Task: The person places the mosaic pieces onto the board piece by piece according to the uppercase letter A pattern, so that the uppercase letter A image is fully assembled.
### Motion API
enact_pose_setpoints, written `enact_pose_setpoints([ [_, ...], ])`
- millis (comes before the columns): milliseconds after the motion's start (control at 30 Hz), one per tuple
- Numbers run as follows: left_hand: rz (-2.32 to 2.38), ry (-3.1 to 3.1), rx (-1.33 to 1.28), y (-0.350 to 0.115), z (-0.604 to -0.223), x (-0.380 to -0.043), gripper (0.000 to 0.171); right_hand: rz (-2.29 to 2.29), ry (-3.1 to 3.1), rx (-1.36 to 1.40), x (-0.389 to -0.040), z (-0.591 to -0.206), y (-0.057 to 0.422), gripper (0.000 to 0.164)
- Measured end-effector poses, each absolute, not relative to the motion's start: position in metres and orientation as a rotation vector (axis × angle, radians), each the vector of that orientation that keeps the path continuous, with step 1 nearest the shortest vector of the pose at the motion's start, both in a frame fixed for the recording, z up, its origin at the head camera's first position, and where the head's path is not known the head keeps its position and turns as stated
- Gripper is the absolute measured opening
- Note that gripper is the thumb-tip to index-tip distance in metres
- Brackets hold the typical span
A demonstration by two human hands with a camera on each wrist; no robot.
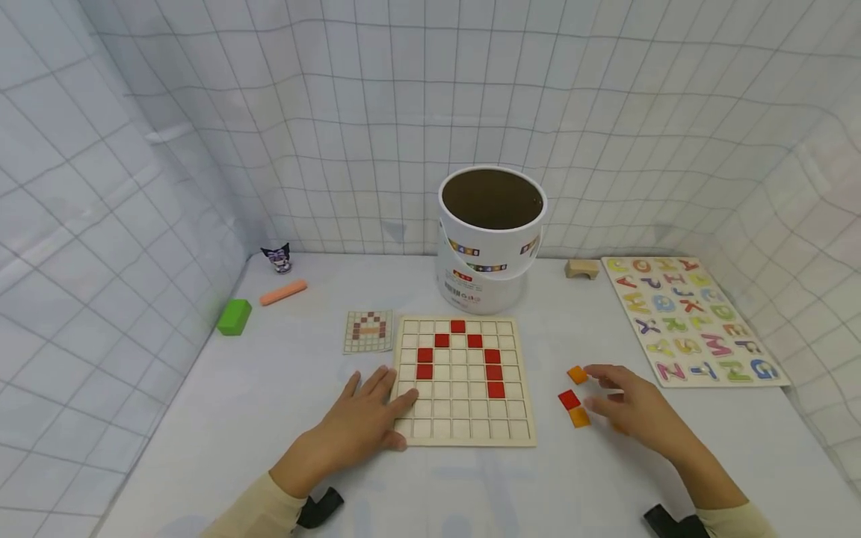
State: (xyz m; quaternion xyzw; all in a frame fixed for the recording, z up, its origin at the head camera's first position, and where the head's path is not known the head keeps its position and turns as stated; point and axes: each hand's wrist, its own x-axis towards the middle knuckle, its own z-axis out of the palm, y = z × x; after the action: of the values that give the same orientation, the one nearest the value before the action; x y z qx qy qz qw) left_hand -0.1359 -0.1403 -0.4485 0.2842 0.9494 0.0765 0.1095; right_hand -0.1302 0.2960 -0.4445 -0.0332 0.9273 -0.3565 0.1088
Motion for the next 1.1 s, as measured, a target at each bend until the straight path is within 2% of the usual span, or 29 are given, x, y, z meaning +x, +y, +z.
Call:
enact_pose_setpoints([
  [100, 0.232, 2.793, 0.846, -0.141, -0.447, -0.136, 0.073, -1.212, 2.603, 0.016, -0.132, -0.45, 0.302, 0.055],
  [300, 0.257, 2.787, 0.866, -0.142, -0.446, -0.134, 0.073, -1.279, 2.552, 0.099, -0.139, -0.462, 0.289, 0.041],
  [667, 0.277, 2.786, 0.87, -0.144, -0.45, -0.132, 0.073, -0.954, 2.8, 0.02, -0.139, -0.468, 0.253, 0.023],
  [1100, 0.269, 2.796, 0.899, -0.143, -0.449, -0.136, 0.072, -1.063, 2.81, 0.007, -0.146, -0.462, 0.271, 0.018],
])
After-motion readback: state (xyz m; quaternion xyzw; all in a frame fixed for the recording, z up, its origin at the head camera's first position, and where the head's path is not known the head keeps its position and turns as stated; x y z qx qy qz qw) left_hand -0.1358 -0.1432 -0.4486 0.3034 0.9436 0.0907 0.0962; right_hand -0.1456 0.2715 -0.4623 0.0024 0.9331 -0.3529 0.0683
